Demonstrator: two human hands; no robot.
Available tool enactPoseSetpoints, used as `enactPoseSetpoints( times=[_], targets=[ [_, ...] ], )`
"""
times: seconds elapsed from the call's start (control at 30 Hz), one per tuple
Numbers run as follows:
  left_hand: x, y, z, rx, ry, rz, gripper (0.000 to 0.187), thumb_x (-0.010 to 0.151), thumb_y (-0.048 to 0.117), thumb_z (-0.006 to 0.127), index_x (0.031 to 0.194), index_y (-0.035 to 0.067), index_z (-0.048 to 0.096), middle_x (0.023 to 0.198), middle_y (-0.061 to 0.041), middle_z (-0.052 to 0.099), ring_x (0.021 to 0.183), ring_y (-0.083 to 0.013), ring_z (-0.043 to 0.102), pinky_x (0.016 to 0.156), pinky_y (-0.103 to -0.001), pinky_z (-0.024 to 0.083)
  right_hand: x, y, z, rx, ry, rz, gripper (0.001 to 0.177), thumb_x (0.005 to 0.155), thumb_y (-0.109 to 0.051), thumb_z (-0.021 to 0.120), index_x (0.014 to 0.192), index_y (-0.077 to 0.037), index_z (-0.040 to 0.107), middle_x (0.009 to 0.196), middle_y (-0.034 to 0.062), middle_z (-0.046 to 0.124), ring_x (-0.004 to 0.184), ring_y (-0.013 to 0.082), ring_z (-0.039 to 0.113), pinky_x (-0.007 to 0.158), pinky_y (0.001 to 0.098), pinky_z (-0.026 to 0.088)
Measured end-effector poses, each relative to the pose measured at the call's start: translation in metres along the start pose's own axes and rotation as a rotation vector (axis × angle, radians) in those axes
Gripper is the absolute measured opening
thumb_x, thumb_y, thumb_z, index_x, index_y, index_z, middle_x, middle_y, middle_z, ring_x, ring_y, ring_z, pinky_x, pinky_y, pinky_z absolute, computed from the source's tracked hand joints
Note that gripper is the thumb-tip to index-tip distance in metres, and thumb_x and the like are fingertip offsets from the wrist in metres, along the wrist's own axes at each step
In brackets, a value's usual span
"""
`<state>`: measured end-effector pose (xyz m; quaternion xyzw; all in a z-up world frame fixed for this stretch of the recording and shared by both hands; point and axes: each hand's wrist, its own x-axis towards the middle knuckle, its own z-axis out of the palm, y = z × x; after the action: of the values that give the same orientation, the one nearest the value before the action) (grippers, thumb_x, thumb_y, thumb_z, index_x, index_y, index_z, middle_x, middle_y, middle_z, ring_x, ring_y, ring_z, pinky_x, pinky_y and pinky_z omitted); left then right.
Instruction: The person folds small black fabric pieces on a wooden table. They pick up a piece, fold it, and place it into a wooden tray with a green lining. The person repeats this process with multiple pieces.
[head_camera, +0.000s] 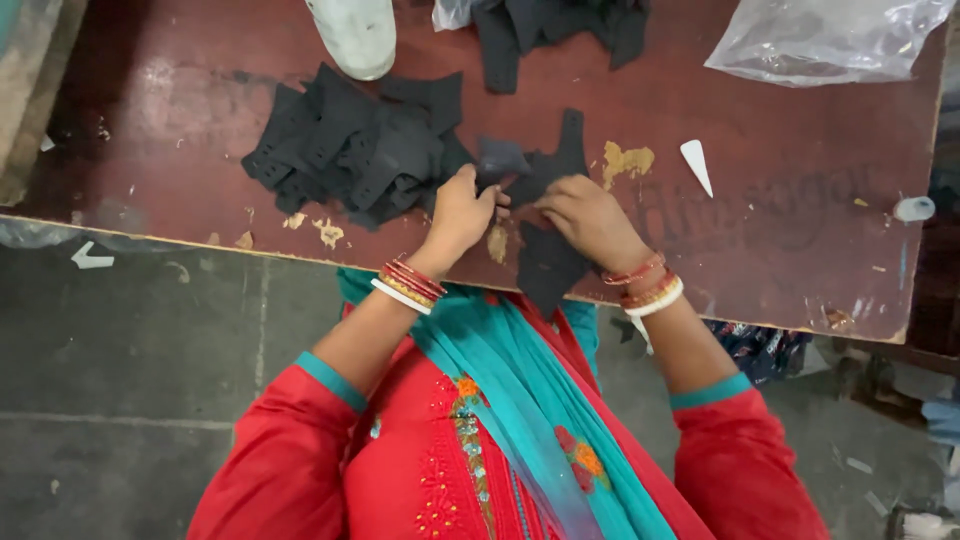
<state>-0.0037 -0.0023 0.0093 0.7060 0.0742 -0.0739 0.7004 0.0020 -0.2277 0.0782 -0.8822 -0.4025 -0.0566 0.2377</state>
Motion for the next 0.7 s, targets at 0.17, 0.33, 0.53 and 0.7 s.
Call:
enactPoseSetpoints(
  times=[0.17, 0.33, 0.53, 0.7],
  targets=[
    [-0.013, 0.008, 0.001, 0.221, 0.055, 0.286, 0.015, 0.094, 0.009, 0.069, 0.104, -0.002, 0.068, 0.092, -0.017, 0.072, 0.084, -0.0313, 0.073, 0.072, -0.043, 0.059, -0.052, -0.012, -0.023, 0.133, 0.187, 0.267, 0.016, 0.091, -0.008, 0.075, 0.107, -0.006, 0.077, 0.109, 0.0121, 0.071, 0.102, 0.031, 0.069, 0.087, 0.0386, 0.055],
    [-0.029, 0.043, 0.008, 0.849, 0.119, 0.607, 0.025, 0.077, 0.019, 0.081, 0.091, 0.001, 0.07, 0.108, -0.022, 0.064, 0.099, -0.0436, 0.062, 0.081, -0.051, 0.051, -0.096, -0.013, -0.013, 0.068, 0.415, 0.569, 0.014, 0.093, -0.005, 0.074, 0.106, -0.004, 0.078, 0.106, 0.0136, 0.072, 0.101, 0.0295, 0.071, 0.09, 0.0374, 0.056],
    [-0.014, 0.032, 0.005, 0.779, 0.051, 0.396, 0.046, 0.073, 0.019, 0.082, 0.11, -0.004, 0.066, 0.1, -0.024, 0.067, 0.095, -0.0449, 0.065, 0.078, -0.054, 0.051, -0.107, -0.015, -0.004, 0.074, 0.557, 0.604, 0.013, 0.093, -0.004, 0.076, 0.106, -0.003, 0.077, 0.104, 0.0151, 0.071, 0.098, 0.0298, 0.071, 0.089, 0.0365, 0.055],
    [-0.017, 0.037, -0.06, 0.564, 0.06, 0.362, 0.051, 0.076, 0.027, 0.086, 0.112, -0.003, 0.067, 0.102, -0.023, 0.071, 0.094, -0.0396, 0.07, 0.082, -0.048, 0.055, -0.109, -0.011, -0.005, 0.035, 0.576, 0.595, 0.014, 0.094, -0.004, 0.075, 0.108, -0.003, 0.077, 0.107, 0.0157, 0.071, 0.101, 0.0303, 0.07, 0.09, 0.0364, 0.054]
  ],
)
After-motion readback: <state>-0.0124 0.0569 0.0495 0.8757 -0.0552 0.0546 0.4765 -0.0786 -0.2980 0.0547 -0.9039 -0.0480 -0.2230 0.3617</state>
